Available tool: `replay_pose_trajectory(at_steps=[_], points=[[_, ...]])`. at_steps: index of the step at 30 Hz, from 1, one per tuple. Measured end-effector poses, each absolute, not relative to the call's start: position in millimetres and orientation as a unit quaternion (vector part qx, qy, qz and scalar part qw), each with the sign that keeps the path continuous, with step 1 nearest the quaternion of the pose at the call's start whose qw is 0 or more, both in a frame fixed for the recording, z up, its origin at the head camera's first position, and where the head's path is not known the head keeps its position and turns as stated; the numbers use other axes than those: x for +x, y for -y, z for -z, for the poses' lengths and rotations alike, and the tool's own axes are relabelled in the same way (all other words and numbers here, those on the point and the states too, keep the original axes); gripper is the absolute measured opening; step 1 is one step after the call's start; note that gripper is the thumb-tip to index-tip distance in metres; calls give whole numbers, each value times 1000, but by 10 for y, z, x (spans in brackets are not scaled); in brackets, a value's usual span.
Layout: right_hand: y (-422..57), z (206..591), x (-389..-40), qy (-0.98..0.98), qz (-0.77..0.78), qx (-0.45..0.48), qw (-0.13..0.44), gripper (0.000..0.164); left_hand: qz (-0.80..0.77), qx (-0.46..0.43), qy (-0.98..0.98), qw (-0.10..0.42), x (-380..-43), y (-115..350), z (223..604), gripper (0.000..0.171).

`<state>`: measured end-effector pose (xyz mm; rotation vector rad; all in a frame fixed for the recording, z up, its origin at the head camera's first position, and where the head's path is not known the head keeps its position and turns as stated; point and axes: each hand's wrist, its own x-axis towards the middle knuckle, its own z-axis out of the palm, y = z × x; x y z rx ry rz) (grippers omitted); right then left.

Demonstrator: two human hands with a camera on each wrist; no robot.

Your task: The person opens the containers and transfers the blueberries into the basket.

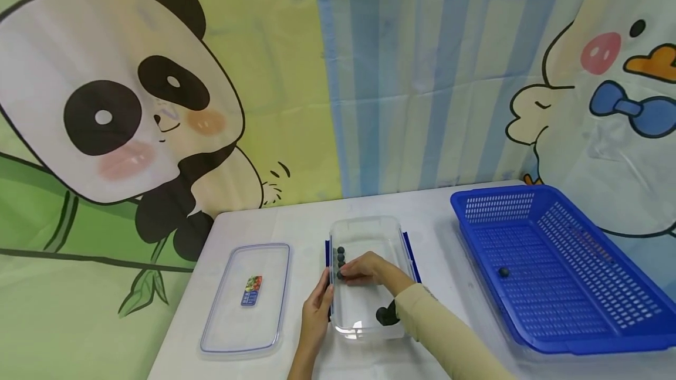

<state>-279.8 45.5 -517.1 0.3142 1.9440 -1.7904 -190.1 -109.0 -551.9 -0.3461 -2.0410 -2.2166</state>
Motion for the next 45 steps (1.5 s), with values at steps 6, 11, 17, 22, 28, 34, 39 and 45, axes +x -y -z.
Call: replay_pose_trajectory(at_steps=[6, 11, 17, 22, 28, 34, 39, 45], points=[[-445, 5145, -2794, -700, 658, 101, 256, 17, 723, -107, 680, 57, -1902, 1107, 5529, 47], [-458, 5125, -2803, -685, 670, 97, 268, 19, 719, -113, 682, 68, -1922, 1112, 5574, 46], [-498, 5039, -2803, -659, 689, 91, 286, 22, 718, -110, 684, 62, -1918, 1112, 5592, 47], [-522, 4873, -2780, -655, 688, 52, 309, 25, 717, -101, 687, 62, -1908, 1131, 5594, 48], [-715, 4554, -2747, -668, 672, 1, 320, 28, 722, -105, 681, 66, -1919, 1120, 5591, 47], [-1242, 4297, -2687, -650, 683, -49, 331, 31, 717, -102, 686, 66, -1920, 1102, 5605, 47], [-1864, 4143, -2601, -638, 694, -83, 323, 32, 721, -103, 683, 63, -1914, 1100, 5590, 48], [-2635, 4043, -2443, -634, 704, -100, 304, 28, 727, -91, 678, 55, -1904, 1110, 5560, 47]])
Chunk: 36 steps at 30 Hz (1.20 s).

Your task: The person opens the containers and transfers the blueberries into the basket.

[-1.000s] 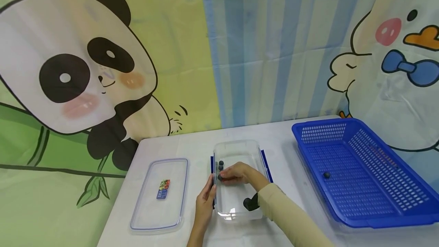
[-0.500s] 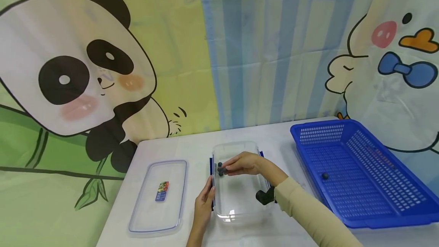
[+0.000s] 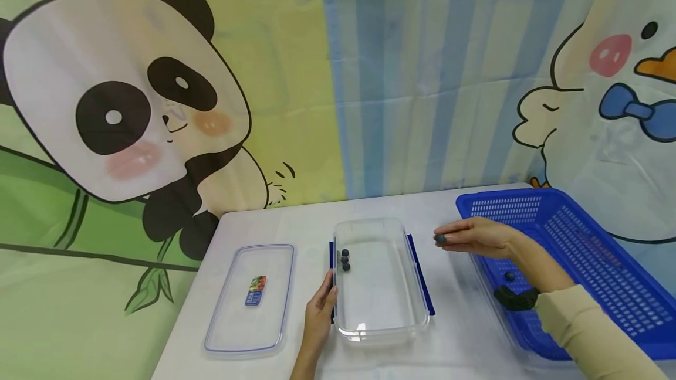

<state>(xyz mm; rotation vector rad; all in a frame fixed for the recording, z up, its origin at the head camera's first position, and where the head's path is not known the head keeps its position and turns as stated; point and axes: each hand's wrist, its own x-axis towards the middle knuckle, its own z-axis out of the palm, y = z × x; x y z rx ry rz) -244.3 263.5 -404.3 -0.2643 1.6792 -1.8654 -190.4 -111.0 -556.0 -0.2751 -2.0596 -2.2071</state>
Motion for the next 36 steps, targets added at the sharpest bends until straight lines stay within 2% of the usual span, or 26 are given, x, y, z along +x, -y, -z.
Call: replay_pose_trajectory(at_steps=[10, 16, 21, 25, 36], points=[[-3866, 4294, -2205, -567, 740, -123, 340, 40, 715, -90, 692, 51, -1781, 1093, 5258, 47], [-4336, 4602, -2132, -522, 761, -121, 366, 47, 708, -88, 698, 60, -1769, 1096, 5239, 46], [-4546, 4789, -2076, -471, 782, -89, 399, 49, 721, -92, 685, 60, -1825, 1088, 5385, 46], [-4617, 4865, -2072, -479, 778, -69, 401, 47, 726, -91, 679, 59, -1885, 1093, 5538, 46], [-4666, 4930, -2089, -497, 767, -25, 405, 43, 716, -83, 691, 49, -1770, 1072, 5253, 47]])
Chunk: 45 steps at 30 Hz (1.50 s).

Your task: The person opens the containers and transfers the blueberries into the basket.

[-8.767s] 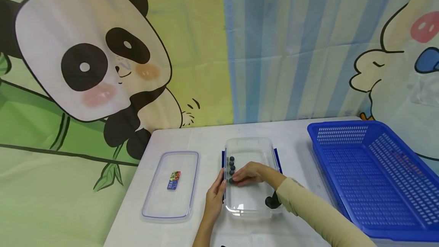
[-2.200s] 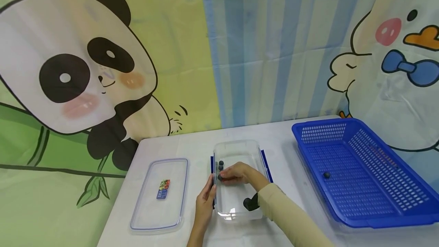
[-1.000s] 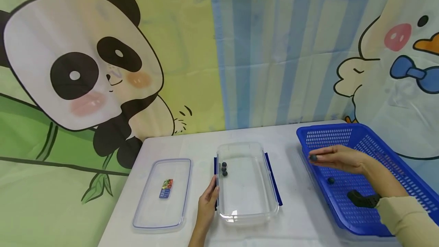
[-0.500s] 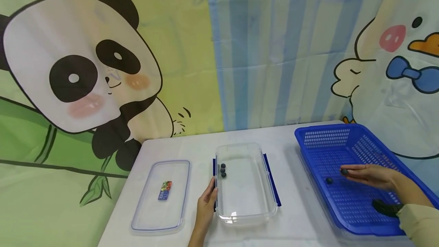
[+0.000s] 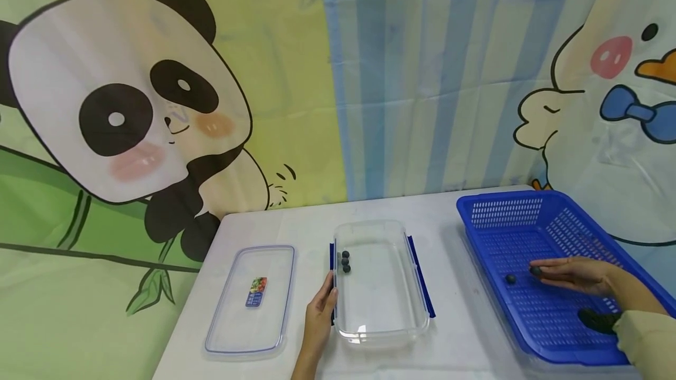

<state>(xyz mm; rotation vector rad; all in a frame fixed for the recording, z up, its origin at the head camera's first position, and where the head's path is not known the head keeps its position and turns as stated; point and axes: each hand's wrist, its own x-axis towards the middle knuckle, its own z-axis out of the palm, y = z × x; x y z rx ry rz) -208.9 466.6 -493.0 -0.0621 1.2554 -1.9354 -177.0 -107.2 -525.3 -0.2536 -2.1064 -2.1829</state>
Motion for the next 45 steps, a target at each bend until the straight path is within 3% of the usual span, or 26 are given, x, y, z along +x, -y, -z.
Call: replay_pose_trajectory(at_steps=[8, 18, 28, 34, 39, 45], points=[[-4670, 4911, -2078, -499, 764, 10, 409, 41, 717, -87, 690, 48, -1784, 1069, 5264, 46], [-4744, 4934, -2102, -479, 773, -10, 416, 43, 726, -93, 679, 62, -1905, 1092, 5561, 46], [-4550, 4674, -2177, -480, 792, -47, 375, 46, 731, -94, 674, 52, -1805, 1082, 5334, 47], [-3920, 4204, -2359, -534, 786, -84, 299, 43, 738, -93, 666, 49, -1827, 1088, 5385, 47], [-3053, 3936, -2522, -608, 755, -54, 238, 28, 740, -86, 666, 47, -1897, 1110, 5535, 47], [-1976, 3955, -2714, -629, 740, -58, 232, 46, 735, -90, 671, 41, -1825, 1099, 5365, 48]])
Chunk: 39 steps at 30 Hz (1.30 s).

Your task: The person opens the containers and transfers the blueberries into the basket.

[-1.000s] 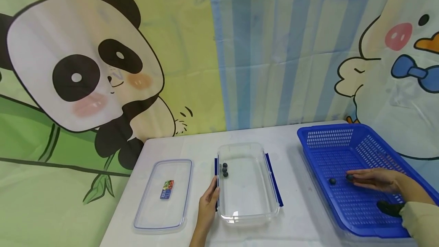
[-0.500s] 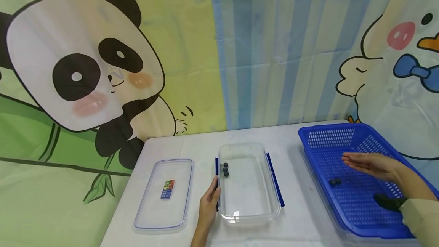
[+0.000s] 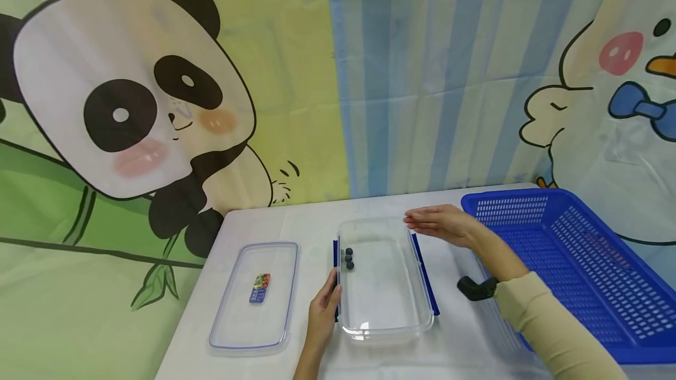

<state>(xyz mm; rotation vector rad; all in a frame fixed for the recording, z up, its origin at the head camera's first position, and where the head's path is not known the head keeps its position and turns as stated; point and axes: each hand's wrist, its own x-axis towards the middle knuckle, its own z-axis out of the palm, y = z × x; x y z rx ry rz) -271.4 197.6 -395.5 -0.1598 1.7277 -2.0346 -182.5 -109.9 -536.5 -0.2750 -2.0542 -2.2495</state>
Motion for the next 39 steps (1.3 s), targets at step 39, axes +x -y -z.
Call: replay_pose_trajectory(at_steps=[39], points=[[-449, 5090, -2879, -706, 665, 140, 201, 17, 737, -106, 665, 54, -1920, 1105, 5572, 48]])
